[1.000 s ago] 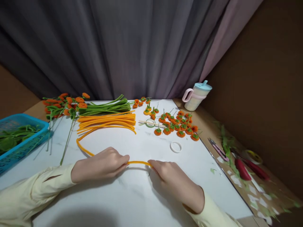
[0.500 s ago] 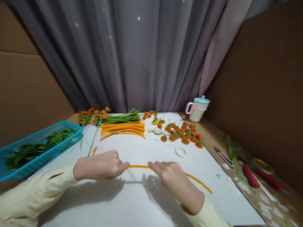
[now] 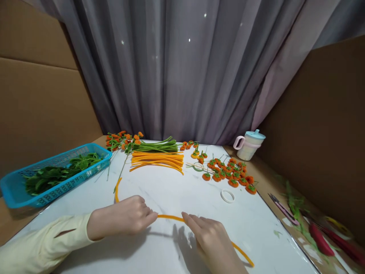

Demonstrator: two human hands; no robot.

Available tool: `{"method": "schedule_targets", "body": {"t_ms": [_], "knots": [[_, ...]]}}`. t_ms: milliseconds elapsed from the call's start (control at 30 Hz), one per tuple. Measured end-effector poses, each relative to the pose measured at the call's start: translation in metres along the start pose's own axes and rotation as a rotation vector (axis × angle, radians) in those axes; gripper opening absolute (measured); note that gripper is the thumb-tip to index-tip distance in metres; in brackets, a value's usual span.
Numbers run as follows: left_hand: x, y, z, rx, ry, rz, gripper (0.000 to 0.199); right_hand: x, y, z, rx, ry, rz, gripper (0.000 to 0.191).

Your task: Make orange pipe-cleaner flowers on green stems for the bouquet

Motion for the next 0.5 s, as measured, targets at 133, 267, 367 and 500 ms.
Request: {"method": "schedule_targets", "body": {"t_ms": [133,267,367,500], "knots": [[0.0,0.003,0.008,-0.068,-0.001,0.042,0.014,0.001,0.0,0.013,0.022,-0.034,0.057,0.058],[0.0,0.008,0.014,-0.116,-0.005,0.073,0.012,0.002,0.003,0.022,0.015,-0.047,0.055,0.057],[0.002,0.008,0.02,-0.125,0.008,0.062,0.014,0.001,0.008,0.026,-0.009,-0.027,0.064,0.058],[0.004,-0.001,0.025,-0.148,-0.012,-0.063,0.012,-0.006,0.018,0.019,-0.077,0.005,0.083,0.057]]}}
Point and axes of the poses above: each hand's wrist, its own x-axis towards the middle knuckle, its own z-axis out of the palm, y = z × x, the point moved 4 cm from there along x, towards the middle knuckle, and after that the axes turned 3 degrees about x, right-handed, at the moved point
